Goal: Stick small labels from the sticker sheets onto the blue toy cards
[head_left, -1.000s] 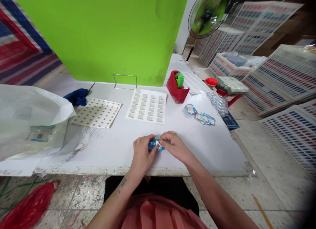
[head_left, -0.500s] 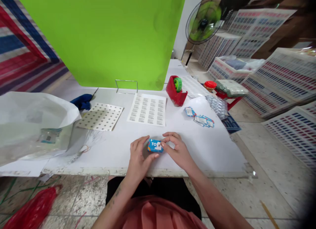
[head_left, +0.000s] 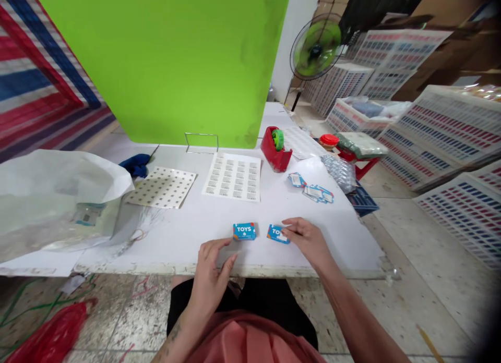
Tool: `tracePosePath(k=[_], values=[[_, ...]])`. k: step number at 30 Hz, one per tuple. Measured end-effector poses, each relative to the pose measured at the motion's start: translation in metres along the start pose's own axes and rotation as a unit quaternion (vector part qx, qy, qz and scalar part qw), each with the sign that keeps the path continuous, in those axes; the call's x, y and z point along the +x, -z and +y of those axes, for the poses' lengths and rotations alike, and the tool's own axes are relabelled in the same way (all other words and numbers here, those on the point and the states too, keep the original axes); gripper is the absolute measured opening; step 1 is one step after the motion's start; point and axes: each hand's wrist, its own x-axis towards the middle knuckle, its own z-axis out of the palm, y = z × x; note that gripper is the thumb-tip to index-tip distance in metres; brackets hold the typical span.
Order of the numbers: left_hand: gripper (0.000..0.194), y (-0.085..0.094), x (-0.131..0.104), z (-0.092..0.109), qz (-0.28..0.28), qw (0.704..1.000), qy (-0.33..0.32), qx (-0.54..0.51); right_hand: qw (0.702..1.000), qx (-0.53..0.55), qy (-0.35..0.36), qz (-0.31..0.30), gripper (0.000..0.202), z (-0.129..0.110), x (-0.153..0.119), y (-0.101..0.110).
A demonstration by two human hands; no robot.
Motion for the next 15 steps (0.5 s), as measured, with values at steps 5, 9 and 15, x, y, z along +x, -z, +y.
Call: tracePosePath(k=[5,9,15], values=[[0.020,0.009,0.007,-0.007,-0.006,0.999,-0.030,0.040,0.971,-0.205,0.085,0.091,0.027,0.015,0.007,0.008],[0.020,0.037,0.034,-0.038,0.000,0.986,-0.047,0.161,0.923,-0.281,0.196,0.173,0.036,0.021,0.006,0.010],[0.039,0.081,0.091,-0.089,0.002,0.907,0.070,0.415,0.927,-0.246,0.236,0.155,0.029,0.009,-0.010,-0.002]])
